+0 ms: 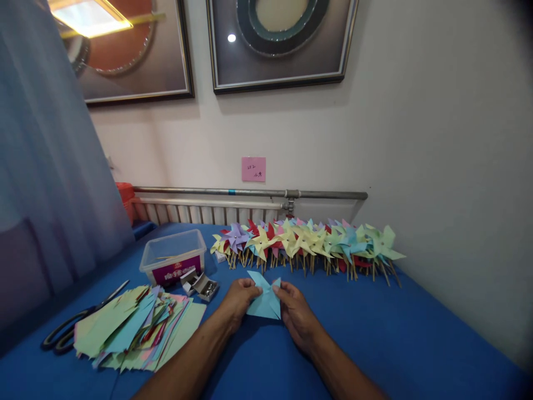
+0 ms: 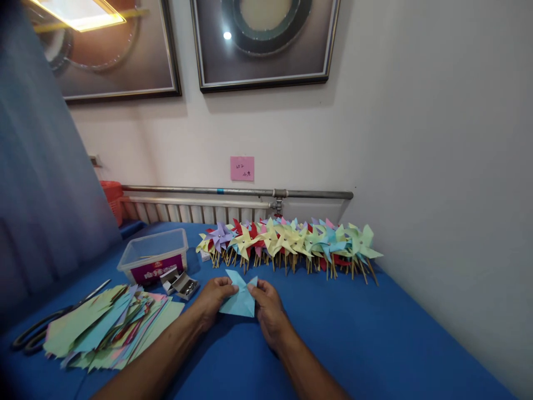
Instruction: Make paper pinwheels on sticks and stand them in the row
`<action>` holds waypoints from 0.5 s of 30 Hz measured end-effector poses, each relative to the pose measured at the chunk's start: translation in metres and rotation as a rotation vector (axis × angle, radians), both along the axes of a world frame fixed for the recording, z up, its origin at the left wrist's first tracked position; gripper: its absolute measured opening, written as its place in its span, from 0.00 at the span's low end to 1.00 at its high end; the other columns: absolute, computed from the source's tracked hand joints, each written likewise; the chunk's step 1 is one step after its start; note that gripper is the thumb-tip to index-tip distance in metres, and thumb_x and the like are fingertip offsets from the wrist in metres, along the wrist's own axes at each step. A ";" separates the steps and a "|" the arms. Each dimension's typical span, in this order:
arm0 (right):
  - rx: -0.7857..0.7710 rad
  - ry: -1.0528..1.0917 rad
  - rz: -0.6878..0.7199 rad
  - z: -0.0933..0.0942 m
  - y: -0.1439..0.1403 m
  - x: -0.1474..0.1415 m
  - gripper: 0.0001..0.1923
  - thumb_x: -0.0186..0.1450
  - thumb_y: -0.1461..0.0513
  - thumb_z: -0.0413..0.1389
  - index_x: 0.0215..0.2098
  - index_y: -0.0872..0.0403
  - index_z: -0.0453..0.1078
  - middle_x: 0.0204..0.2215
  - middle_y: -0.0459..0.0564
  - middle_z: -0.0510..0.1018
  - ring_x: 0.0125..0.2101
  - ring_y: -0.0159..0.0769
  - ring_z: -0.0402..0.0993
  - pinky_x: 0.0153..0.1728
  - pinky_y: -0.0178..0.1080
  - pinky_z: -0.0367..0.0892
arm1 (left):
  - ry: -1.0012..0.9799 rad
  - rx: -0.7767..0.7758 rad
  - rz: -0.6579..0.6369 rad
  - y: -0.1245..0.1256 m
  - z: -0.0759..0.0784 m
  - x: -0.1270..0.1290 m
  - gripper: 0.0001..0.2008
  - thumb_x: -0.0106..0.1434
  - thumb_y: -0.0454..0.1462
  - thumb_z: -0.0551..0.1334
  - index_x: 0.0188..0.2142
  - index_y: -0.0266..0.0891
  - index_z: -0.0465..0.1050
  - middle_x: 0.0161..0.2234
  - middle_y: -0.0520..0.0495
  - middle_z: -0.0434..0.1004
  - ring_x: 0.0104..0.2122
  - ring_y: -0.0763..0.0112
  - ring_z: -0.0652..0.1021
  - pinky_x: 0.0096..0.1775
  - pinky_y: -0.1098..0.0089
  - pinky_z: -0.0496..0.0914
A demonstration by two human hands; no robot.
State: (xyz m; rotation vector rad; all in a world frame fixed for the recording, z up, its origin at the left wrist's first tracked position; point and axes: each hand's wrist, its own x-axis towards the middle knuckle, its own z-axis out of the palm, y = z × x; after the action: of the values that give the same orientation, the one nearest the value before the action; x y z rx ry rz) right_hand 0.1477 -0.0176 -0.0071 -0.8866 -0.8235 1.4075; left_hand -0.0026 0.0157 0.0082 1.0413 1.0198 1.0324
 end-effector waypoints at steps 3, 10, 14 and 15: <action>-0.030 0.068 0.111 0.005 -0.007 -0.005 0.19 0.52 0.52 0.72 0.34 0.53 0.75 0.30 0.48 0.83 0.32 0.39 0.79 0.38 0.39 0.72 | -0.024 0.005 0.043 0.000 0.002 0.000 0.16 0.41 0.38 0.72 0.20 0.39 0.64 0.16 0.56 0.65 0.17 0.79 0.63 0.23 0.74 0.56; -0.014 0.006 0.075 -0.003 -0.004 -0.009 0.22 0.51 0.51 0.73 0.37 0.57 0.79 0.28 0.51 0.84 0.29 0.40 0.79 0.32 0.38 0.71 | -0.016 0.007 0.006 -0.001 0.000 0.001 0.17 0.40 0.40 0.72 0.20 0.39 0.64 0.15 0.56 0.64 0.16 0.79 0.63 0.22 0.73 0.55; -0.007 -0.052 -0.044 -0.014 0.001 -0.011 0.25 0.49 0.49 0.74 0.37 0.57 0.79 0.27 0.51 0.84 0.27 0.40 0.79 0.29 0.38 0.70 | 0.007 0.009 -0.012 -0.002 0.000 0.002 0.17 0.41 0.40 0.73 0.19 0.39 0.64 0.15 0.56 0.64 0.16 0.79 0.62 0.22 0.73 0.54; -0.003 -0.066 -0.057 -0.016 0.002 -0.011 0.25 0.49 0.49 0.73 0.37 0.57 0.79 0.27 0.51 0.84 0.26 0.40 0.78 0.29 0.38 0.70 | 0.014 0.008 -0.015 -0.002 0.000 0.002 0.17 0.41 0.40 0.73 0.19 0.39 0.64 0.15 0.56 0.64 0.16 0.79 0.62 0.22 0.73 0.54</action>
State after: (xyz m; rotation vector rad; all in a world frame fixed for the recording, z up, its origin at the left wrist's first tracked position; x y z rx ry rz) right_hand 0.1369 -0.0158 -0.0233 -0.9557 -0.8397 1.3362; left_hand -0.0002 0.0138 0.0079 1.0627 1.0186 1.0195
